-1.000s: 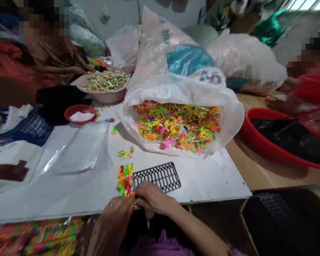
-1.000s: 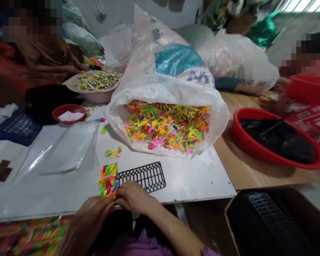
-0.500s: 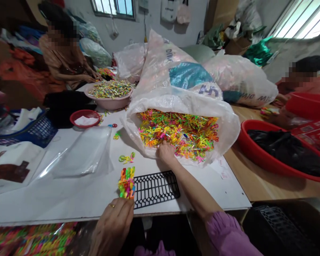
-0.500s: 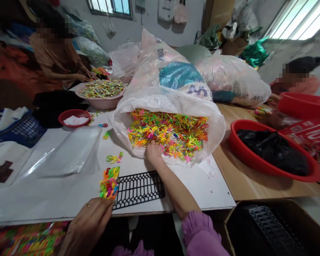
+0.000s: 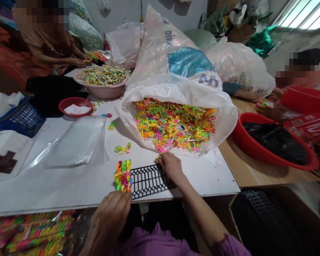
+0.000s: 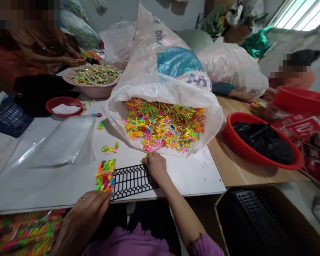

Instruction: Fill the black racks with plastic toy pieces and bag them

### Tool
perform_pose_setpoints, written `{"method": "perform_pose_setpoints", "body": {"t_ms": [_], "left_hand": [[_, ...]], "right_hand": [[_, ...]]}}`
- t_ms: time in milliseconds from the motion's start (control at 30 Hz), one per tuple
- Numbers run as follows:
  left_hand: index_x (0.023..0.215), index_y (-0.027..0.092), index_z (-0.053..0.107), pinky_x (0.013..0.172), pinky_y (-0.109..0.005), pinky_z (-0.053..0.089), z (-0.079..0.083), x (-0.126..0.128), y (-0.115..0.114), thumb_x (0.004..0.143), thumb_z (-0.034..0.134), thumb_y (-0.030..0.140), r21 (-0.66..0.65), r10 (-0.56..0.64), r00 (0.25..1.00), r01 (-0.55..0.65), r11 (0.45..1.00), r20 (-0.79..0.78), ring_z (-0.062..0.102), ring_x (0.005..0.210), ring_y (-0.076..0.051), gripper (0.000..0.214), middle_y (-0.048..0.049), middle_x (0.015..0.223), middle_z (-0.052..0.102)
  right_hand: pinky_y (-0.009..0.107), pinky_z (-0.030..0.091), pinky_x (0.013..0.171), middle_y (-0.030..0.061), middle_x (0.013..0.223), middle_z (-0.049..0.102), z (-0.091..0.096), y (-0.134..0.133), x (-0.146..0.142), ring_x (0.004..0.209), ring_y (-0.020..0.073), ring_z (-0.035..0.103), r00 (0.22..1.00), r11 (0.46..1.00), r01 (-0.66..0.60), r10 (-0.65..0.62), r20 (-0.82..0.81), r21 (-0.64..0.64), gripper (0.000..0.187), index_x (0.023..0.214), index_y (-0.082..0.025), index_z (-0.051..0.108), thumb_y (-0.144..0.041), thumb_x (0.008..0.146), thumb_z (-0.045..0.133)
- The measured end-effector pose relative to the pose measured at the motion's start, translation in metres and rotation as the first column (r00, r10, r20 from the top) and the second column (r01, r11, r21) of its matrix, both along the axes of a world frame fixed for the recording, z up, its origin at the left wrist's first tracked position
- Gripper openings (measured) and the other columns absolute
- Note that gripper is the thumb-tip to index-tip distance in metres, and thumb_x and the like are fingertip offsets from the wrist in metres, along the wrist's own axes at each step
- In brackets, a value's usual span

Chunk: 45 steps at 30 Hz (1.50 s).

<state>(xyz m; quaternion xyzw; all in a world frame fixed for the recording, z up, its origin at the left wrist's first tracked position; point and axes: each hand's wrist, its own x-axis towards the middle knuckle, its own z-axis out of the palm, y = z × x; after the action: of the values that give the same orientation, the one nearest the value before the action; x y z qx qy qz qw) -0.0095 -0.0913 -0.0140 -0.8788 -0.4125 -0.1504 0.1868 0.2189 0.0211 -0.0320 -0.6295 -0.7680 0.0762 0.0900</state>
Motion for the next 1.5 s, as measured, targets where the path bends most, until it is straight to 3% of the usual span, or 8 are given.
{"method": "perform_pose_setpoints", "body": {"t_ms": [200, 467, 767, 967, 1167, 1267, 1367, 1500], "left_hand": [[0.090, 0.017, 0.064, 0.078, -0.034, 0.044, 0.004, 0.005, 0.000, 0.085, 0.044, 0.011, 0.023, -0.014, 0.998, 0.013, 1.000, 0.065, 0.061, 0.081, -0.019, 0.022, -0.0040, 0.089, 0.068], [0.101, 0.017, 0.058, 0.083, -0.036, 0.043, 0.032, 0.004, 0.036, 0.087, 0.048, 0.028, -0.068, 0.158, 0.883, -0.143, 0.987, 0.442, 0.058, 0.092, -0.021, 0.020, -0.0070, 0.095, 0.064], [0.085, 0.020, 0.058, 0.079, -0.032, 0.042, 0.010, 0.013, 0.070, 0.090, 0.041, 0.032, -0.289, 0.156, 0.930, -0.057, 0.956, 0.333, 0.056, 0.084, -0.019, 0.022, -0.0032, 0.084, 0.062], [0.083, 0.019, 0.059, 0.077, -0.031, 0.042, 0.012, 0.028, 0.072, 0.090, 0.041, 0.028, -0.273, 0.176, 0.929, -0.086, 0.958, 0.324, 0.055, 0.083, -0.019, 0.021, -0.0041, 0.083, 0.061], [0.085, 0.019, 0.059, 0.077, -0.030, 0.045, 0.016, 0.032, 0.072, 0.088, 0.044, 0.029, -0.274, 0.210, 0.916, -0.116, 0.955, 0.343, 0.056, 0.083, -0.018, 0.018, -0.0038, 0.084, 0.061], [0.095, 0.018, 0.059, 0.084, -0.030, 0.045, 0.021, 0.028, 0.070, 0.087, 0.046, 0.030, -0.287, 0.182, 0.894, -0.064, 0.956, 0.408, 0.057, 0.092, -0.018, 0.019, -0.0056, 0.094, 0.062], [0.096, 0.018, 0.060, 0.082, -0.030, 0.046, 0.023, 0.025, 0.071, 0.087, 0.043, 0.021, -0.377, 0.096, 0.933, 0.045, 0.925, 0.347, 0.057, 0.091, -0.017, 0.019, -0.0048, 0.093, 0.063], [0.092, 0.018, 0.060, 0.079, -0.029, 0.047, 0.020, 0.025, 0.074, 0.086, 0.041, 0.013, -0.434, 0.107, 0.942, 0.044, 0.900, 0.318, 0.058, 0.086, -0.017, 0.021, -0.0039, 0.088, 0.064]], "right_hand": [[0.028, 0.041, 0.064, 0.0103, 0.083, 0.066, 0.004, 0.010, -0.010, 0.080, 0.0216, 0.063, 0.968, 0.965, 0.249, -0.245, 0.051, -0.082, 0.025, 0.087, -0.016, 0.060, -0.038, 0.086, 0.049], [0.026, 0.040, 0.062, 0.0076, 0.088, 0.065, 0.002, -0.007, 0.001, 0.081, 0.0198, 0.063, 0.957, 0.957, 0.289, -0.288, 0.044, -0.030, 0.020, 0.099, -0.018, 0.052, -0.029, 0.082, 0.053], [0.025, 0.036, 0.058, 0.0028, 0.082, 0.065, -0.001, -0.018, 0.026, 0.073, 0.0178, 0.062, 0.897, 0.920, 0.379, -0.393, -0.204, -0.106, 0.019, 0.099, -0.020, 0.050, -0.033, 0.085, 0.049], [0.022, 0.037, 0.058, -0.0034, 0.070, 0.061, -0.005, -0.023, 0.032, 0.063, 0.0130, 0.057, 0.746, 0.923, 0.348, -0.378, -0.548, -0.163, 0.037, 0.108, -0.019, 0.048, -0.029, 0.074, 0.061], [0.021, 0.039, 0.055, -0.0067, 0.066, 0.052, 0.005, -0.016, 0.015, 0.055, 0.0088, 0.047, 0.400, 0.969, 0.134, -0.247, -0.883, -0.210, 0.052, 0.114, -0.016, 0.045, -0.026, 0.066, 0.063], [0.020, 0.035, 0.052, -0.0073, 0.064, 0.048, 0.010, -0.020, 0.001, 0.052, 0.0075, 0.042, 0.316, 0.974, 0.020, -0.219, -0.923, -0.225, 0.043, 0.103, -0.017, 0.051, -0.029, 0.064, 0.063], [0.020, 0.030, 0.049, -0.0075, 0.056, 0.044, 0.003, -0.029, -0.019, 0.049, 0.0075, 0.039, 0.427, 0.956, -0.072, -0.228, -0.875, -0.284, 0.017, 0.074, -0.018, 0.053, -0.030, 0.064, 0.061], [0.020, 0.030, 0.048, -0.0083, 0.051, 0.044, -0.010, -0.036, -0.040, 0.047, 0.0082, 0.040, 0.577, 0.949, -0.008, -0.252, -0.777, -0.314, 0.016, 0.063, -0.019, 0.048, -0.026, 0.062, 0.062]]}}
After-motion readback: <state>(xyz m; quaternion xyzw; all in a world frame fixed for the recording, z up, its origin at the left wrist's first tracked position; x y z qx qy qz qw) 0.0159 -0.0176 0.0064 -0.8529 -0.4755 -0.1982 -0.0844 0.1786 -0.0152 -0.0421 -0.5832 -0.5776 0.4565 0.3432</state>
